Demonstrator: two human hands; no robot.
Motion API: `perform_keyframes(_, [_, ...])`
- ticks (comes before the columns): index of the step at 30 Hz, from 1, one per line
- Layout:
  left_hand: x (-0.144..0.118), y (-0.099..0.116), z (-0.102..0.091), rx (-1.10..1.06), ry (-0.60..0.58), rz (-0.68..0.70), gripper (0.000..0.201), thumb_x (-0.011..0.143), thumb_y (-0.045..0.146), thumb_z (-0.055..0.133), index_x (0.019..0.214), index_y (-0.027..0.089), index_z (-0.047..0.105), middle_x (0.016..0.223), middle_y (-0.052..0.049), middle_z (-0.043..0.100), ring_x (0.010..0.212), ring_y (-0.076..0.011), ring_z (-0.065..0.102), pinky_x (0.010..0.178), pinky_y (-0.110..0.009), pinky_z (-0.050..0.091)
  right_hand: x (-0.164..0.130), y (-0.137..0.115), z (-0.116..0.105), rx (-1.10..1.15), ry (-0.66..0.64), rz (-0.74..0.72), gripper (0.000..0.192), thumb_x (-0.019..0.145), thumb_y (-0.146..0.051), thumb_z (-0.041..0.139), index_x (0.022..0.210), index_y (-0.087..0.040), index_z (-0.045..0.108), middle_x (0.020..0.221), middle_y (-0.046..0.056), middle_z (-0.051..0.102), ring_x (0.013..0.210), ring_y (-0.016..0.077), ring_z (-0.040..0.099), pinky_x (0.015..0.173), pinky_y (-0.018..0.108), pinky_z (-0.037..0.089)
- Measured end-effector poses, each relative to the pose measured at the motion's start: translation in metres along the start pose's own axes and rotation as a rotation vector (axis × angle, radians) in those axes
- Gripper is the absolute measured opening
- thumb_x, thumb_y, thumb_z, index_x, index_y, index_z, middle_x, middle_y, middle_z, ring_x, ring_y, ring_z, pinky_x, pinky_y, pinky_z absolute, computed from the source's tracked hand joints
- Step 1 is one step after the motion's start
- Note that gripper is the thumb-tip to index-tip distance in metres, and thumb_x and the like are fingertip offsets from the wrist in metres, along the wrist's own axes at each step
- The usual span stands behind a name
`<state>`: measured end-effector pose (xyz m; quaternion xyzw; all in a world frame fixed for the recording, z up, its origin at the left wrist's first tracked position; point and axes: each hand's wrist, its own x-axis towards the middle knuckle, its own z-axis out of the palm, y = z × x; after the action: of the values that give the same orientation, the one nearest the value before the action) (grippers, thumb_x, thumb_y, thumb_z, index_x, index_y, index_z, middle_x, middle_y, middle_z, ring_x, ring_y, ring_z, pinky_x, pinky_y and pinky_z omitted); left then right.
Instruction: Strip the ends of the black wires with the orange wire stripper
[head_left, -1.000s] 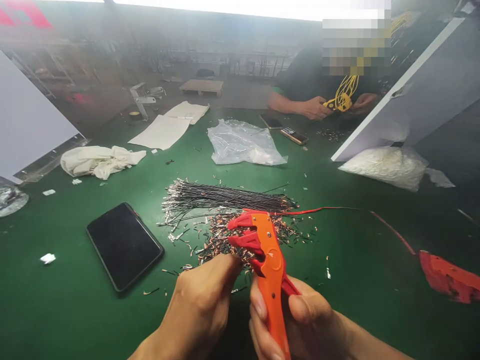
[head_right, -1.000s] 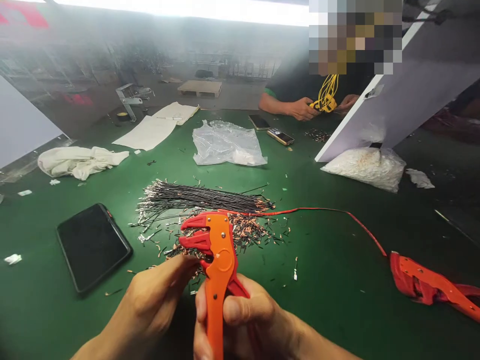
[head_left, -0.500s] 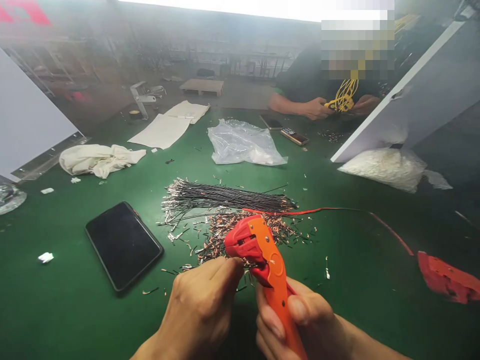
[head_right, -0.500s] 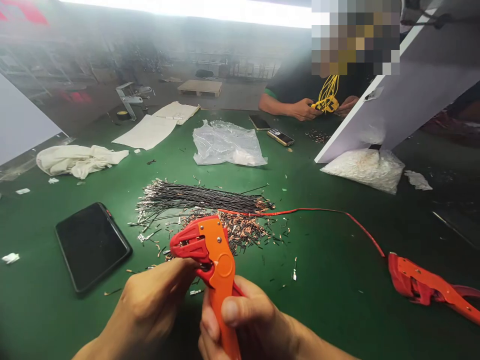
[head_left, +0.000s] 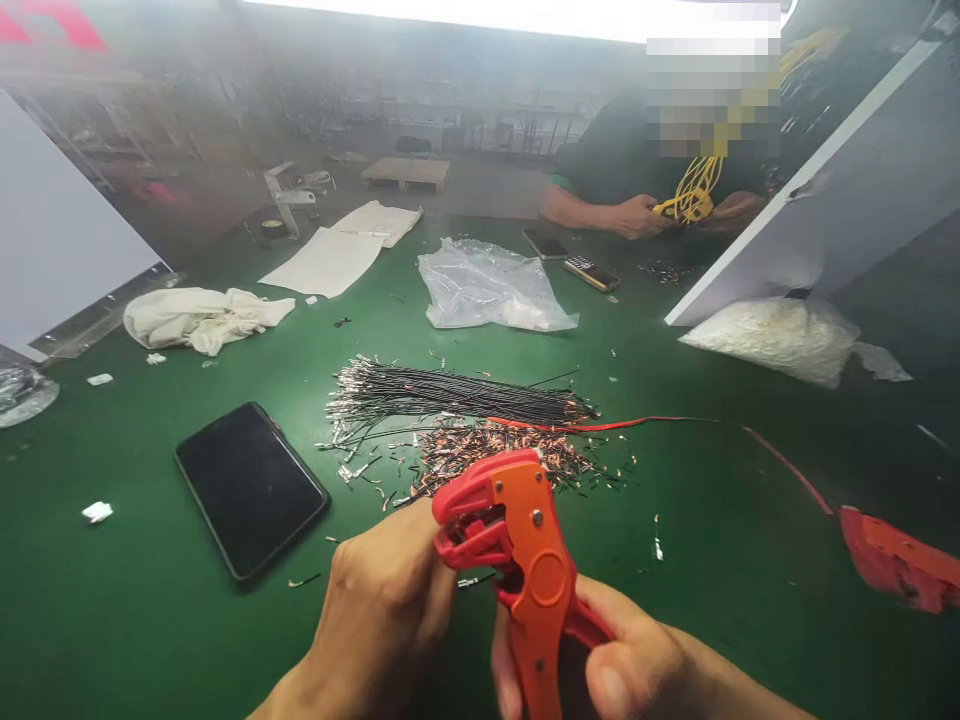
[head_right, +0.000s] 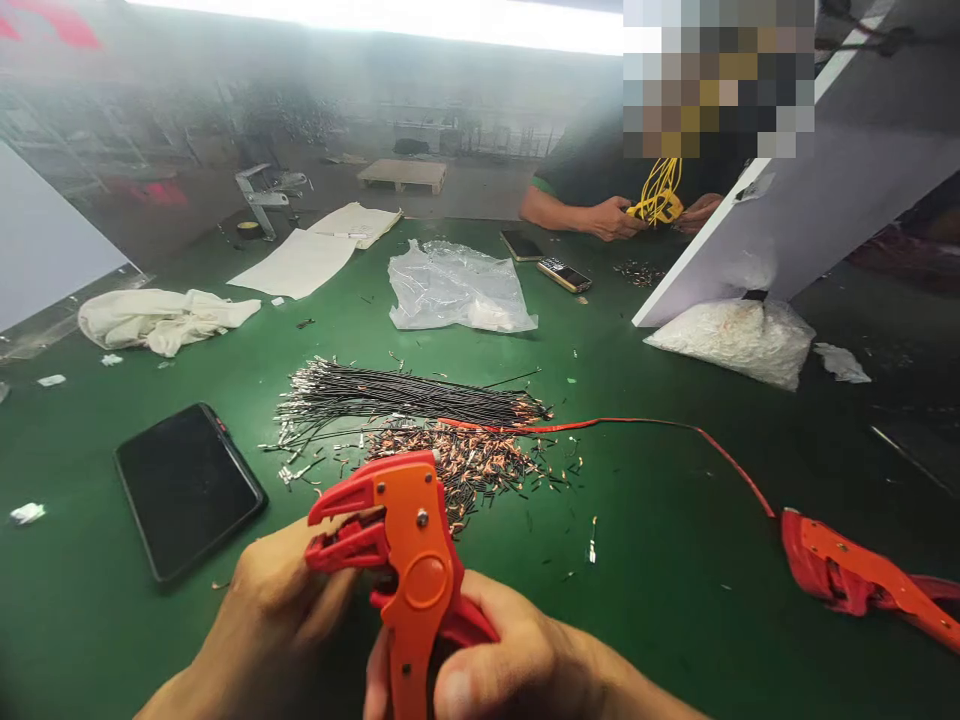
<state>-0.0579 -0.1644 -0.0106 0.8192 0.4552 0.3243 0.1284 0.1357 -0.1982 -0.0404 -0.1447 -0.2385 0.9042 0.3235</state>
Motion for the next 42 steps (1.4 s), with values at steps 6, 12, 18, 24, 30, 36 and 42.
perform_keyframes(6, [0.005, -0.003, 0.001, 0.028, 0.061, -0.141, 0.018, 0.097, 0.019, 0.046, 0.095, 0.022, 0.063, 0.07, 0.005, 0.068, 0.055, -0.0093, 0.065, 0.051, -0.019, 0.047, 0.003, -0.011, -0.003, 0.061, 0.02, -0.024, 0.048, 0.079, -0.048, 0.068, 0.105, -0.007, 0.064, 0.073, 0.01, 0.07, 0.062, 0.0189, 0.067, 0.063, 0.03, 0.053])
perform_keyframes(12, [0.007, -0.004, -0.006, 0.149, 0.26, -0.022, 0.015, 0.095, 0.016, 0.051, 0.103, 0.017, 0.064, 0.083, 0.001, 0.072, 0.068, -0.0095, 0.069, 0.064, -0.02, 0.049, 0.001, -0.014, -0.004, 0.077, 0.022, -0.04, 0.046, 0.082, -0.042, 0.067, 0.107, -0.004, 0.065, 0.076, 0.012, 0.071, 0.068, 0.0192, 0.071, 0.066, 0.03, 0.057])
perform_keyframes(18, [0.01, -0.012, -0.018, 0.191, 0.429, -0.018, 0.009, 0.089, 0.012, 0.059, 0.094, 0.016, 0.066, 0.076, 0.001, 0.066, 0.068, -0.0086, 0.063, 0.066, -0.02, 0.048, -0.002, -0.008, -0.014, 0.029, 0.031, -0.125, 0.043, 0.084, -0.037, 0.068, 0.112, -0.005, 0.063, 0.081, 0.014, 0.071, 0.07, 0.0191, 0.07, 0.066, 0.032, 0.057])
perform_keyframes(24, [0.008, -0.01, -0.019, 0.171, 0.462, 0.065, 0.013, 0.085, 0.006, 0.063, 0.094, 0.014, 0.066, 0.073, 0.0, 0.064, 0.067, -0.0088, 0.058, 0.066, -0.021, 0.048, -0.002, -0.009, -0.014, -0.092, 0.009, -0.113, 0.041, 0.083, -0.036, 0.071, 0.111, -0.007, 0.063, 0.083, 0.011, 0.07, 0.069, 0.0156, 0.067, 0.067, 0.029, 0.054])
perform_keyframes(30, [0.005, -0.009, -0.019, 0.181, 0.431, 0.115, 0.019, 0.081, 0.002, 0.066, 0.097, 0.012, 0.066, 0.071, -0.001, 0.06, 0.065, -0.0096, 0.054, 0.061, -0.023, 0.045, 0.0, -0.01, -0.01, -0.205, 0.01, -0.104, 0.038, 0.083, -0.037, 0.073, 0.108, -0.01, 0.062, 0.08, 0.008, 0.068, 0.066, 0.0132, 0.063, 0.065, 0.025, 0.05])
perform_keyframes(36, [0.008, -0.004, -0.021, 0.263, 0.456, 0.174, 0.018, 0.082, 0.002, 0.066, 0.097, 0.011, 0.067, 0.067, -0.001, 0.06, 0.061, -0.0096, 0.051, 0.057, -0.023, 0.038, -0.002, -0.017, -0.006, -0.395, 0.035, -0.059, 0.04, 0.081, -0.04, 0.072, 0.105, -0.01, 0.061, 0.078, 0.007, 0.066, 0.067, 0.0129, 0.059, 0.064, 0.024, 0.045])
perform_keyframes(42, [0.01, -0.002, -0.025, 0.327, 0.411, 0.225, 0.02, 0.08, 0.002, 0.068, 0.097, 0.012, 0.068, 0.062, 0.001, 0.058, 0.057, -0.0099, 0.047, 0.054, -0.024, 0.034, 0.0, -0.022, -0.001, -0.504, 0.059, -0.033, 0.038, 0.078, -0.046, 0.07, 0.087, -0.009, 0.064, 0.072, 0.006, 0.062, 0.064, 0.0137, 0.055, 0.059, 0.024, 0.04])
